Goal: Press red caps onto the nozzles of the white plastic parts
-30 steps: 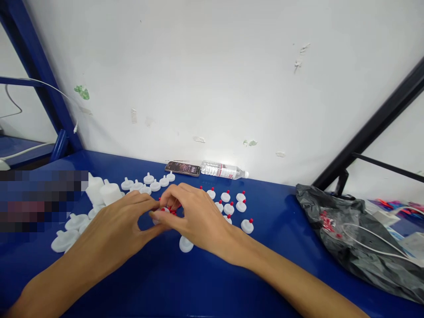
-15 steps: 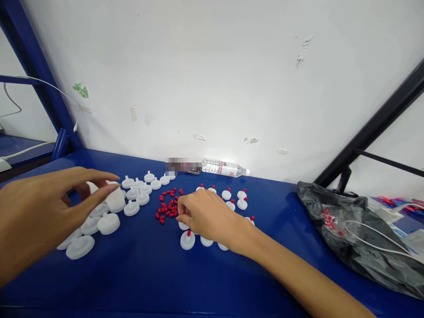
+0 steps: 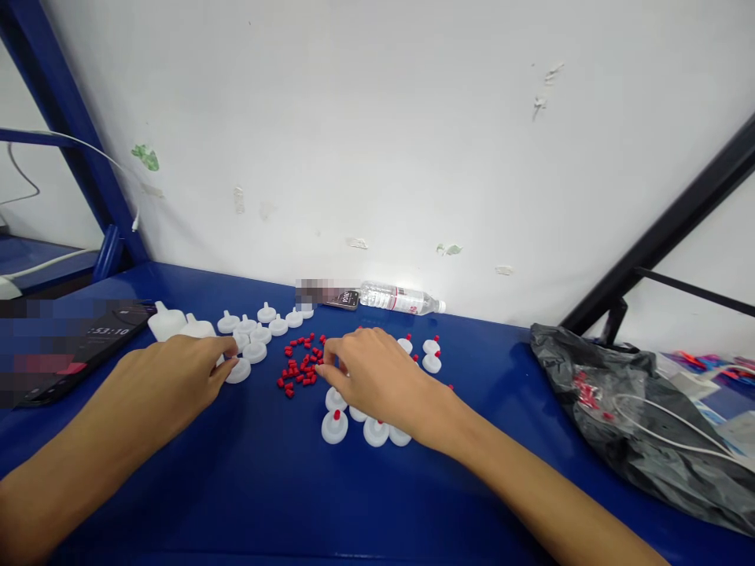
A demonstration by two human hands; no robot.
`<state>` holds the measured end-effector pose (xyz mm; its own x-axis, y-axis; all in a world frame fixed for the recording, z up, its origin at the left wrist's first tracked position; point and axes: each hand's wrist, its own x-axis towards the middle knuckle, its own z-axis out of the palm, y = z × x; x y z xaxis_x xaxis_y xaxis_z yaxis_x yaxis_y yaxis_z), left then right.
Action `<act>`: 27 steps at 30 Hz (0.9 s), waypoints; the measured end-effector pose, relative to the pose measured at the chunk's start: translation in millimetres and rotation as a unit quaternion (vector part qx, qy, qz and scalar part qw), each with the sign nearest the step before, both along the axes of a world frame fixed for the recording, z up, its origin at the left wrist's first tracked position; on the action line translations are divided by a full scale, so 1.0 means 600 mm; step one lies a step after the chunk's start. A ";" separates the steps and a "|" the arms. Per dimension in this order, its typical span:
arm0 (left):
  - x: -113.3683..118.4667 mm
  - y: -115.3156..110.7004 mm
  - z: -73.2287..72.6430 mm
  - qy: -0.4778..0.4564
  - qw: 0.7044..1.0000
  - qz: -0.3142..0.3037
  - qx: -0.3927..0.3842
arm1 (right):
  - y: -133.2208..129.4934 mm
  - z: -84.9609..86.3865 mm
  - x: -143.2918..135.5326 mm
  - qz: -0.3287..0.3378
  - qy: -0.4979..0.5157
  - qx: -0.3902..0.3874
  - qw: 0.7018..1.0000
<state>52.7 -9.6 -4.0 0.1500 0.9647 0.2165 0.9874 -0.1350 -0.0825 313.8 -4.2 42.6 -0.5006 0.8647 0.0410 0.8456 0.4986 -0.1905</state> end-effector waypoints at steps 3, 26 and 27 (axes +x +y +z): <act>0.005 -0.004 0.010 -0.001 1.000 -0.004 -0.006 | 0.003 -0.006 0.001 0.009 0.018 0.017 1.000; 0.033 -0.041 -0.030 -0.106 0.977 -0.146 -0.114 | 0.029 -0.071 -0.021 0.033 -0.002 0.009 0.999; 0.036 -0.040 -0.029 -0.103 0.977 -0.149 -0.115 | 0.030 -0.071 -0.021 0.035 -0.009 0.012 0.999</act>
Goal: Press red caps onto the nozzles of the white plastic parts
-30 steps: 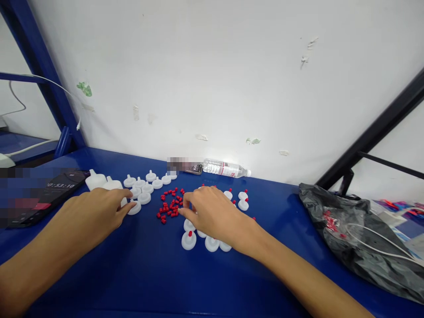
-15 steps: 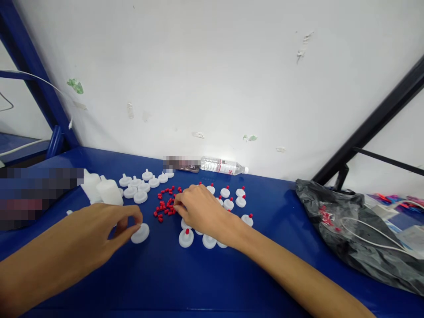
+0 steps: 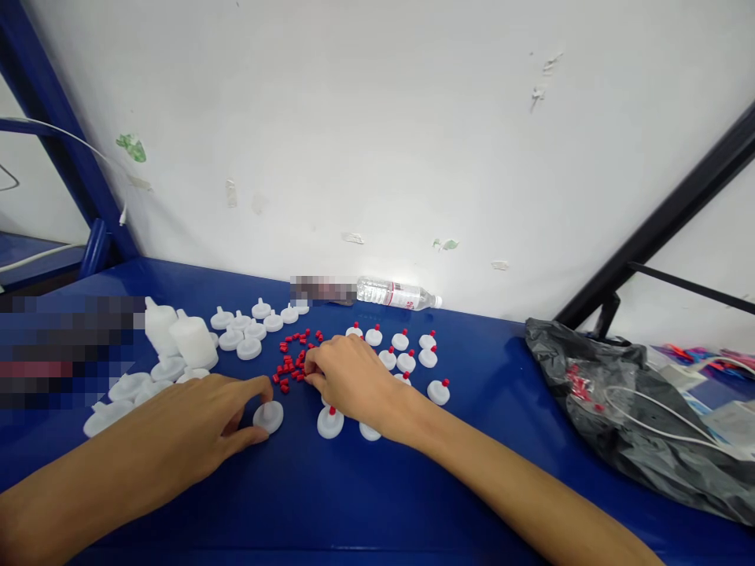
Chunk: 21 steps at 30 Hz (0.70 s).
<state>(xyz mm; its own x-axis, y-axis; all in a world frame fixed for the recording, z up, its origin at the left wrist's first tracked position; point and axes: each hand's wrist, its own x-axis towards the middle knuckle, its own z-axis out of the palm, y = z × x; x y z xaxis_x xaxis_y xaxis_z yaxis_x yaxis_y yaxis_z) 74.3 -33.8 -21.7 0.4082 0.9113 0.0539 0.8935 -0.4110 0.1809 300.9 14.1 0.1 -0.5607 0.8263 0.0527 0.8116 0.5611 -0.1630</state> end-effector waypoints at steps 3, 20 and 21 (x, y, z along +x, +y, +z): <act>0.005 0.000 0.002 0.003 1.000 -0.012 0.002 | 0.003 0.001 0.001 0.034 -0.027 0.016 0.999; 0.004 0.017 0.020 -0.067 0.996 -0.021 0.050 | -0.027 0.053 0.006 0.059 0.302 -0.085 0.948; 0.004 0.016 0.020 -0.066 0.996 -0.020 0.051 | -0.029 0.050 0.004 0.061 0.298 -0.080 0.949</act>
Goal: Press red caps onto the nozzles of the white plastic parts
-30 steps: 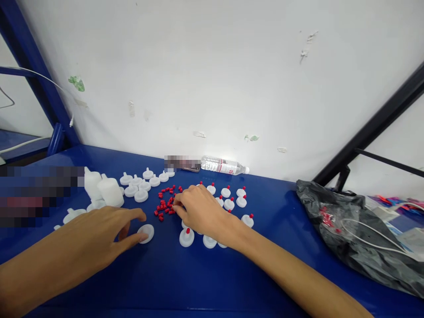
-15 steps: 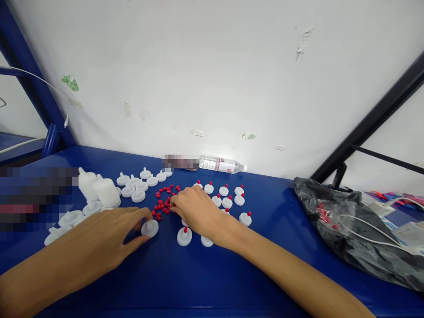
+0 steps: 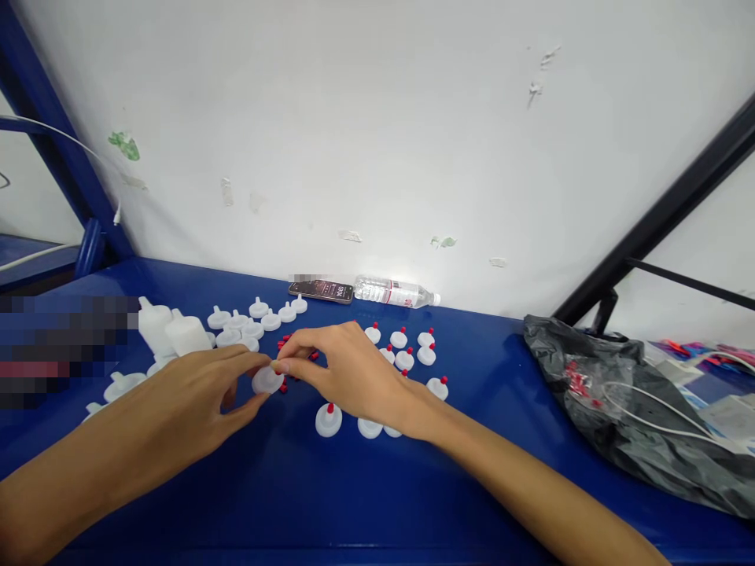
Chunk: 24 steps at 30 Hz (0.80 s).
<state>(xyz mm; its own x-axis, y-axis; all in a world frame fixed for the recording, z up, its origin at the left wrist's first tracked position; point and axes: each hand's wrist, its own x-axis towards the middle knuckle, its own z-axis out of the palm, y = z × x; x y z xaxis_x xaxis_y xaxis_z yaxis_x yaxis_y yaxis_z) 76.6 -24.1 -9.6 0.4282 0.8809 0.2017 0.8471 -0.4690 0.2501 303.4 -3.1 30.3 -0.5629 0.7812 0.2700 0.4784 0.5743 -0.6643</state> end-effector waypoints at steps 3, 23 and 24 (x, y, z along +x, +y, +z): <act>0.000 -0.001 0.003 0.004 1.000 0.003 0.006 | -0.002 -0.006 -0.003 0.001 0.003 0.015 1.000; 0.006 -0.010 0.020 0.005 0.998 0.019 0.055 | 0.000 -0.011 -0.007 -0.007 0.067 -0.049 0.997; 0.006 -0.011 0.020 0.003 0.998 0.019 0.060 | 0.000 -0.009 -0.007 0.000 0.073 -0.064 0.995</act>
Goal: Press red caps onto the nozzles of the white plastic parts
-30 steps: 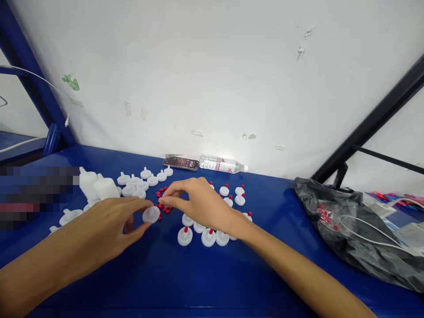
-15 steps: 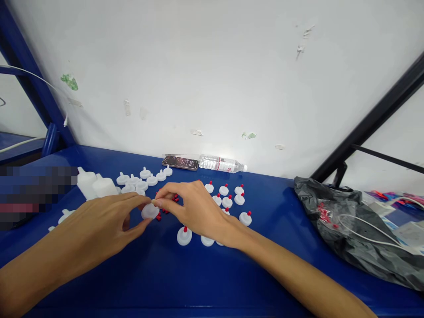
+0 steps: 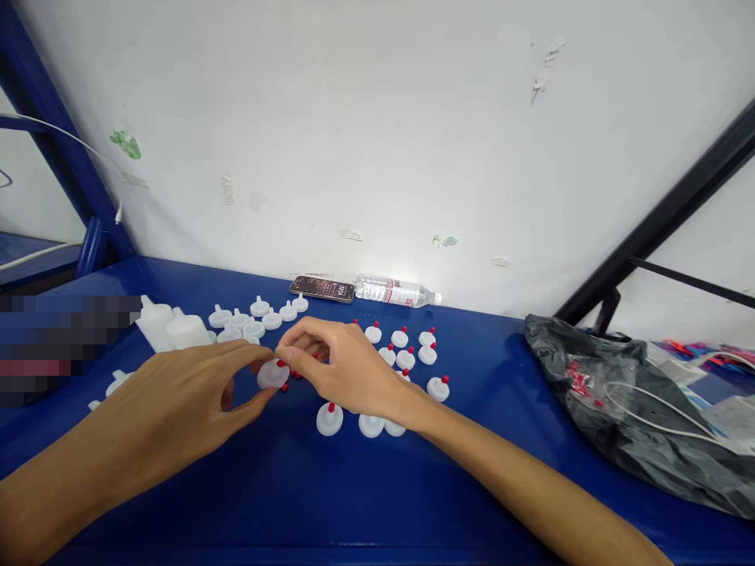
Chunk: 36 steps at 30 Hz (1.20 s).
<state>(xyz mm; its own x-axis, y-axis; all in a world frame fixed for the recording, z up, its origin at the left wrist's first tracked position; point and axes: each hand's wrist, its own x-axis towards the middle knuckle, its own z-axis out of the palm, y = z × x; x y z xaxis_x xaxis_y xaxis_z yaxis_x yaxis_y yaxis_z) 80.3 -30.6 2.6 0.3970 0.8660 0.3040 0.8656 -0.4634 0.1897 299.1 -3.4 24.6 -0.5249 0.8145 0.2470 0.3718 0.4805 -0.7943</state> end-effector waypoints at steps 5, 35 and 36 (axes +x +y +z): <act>0.001 -0.002 -0.001 -0.012 0.999 -0.013 0.040 | -0.001 0.001 -0.002 0.004 0.011 -0.005 1.000; -0.030 0.002 0.021 -0.006 0.993 0.049 0.111 | 0.025 0.000 0.016 -0.022 0.090 -0.130 0.987; -0.043 0.003 0.023 0.012 0.993 0.071 0.092 | 0.030 -0.002 0.021 -0.031 0.064 -0.106 0.992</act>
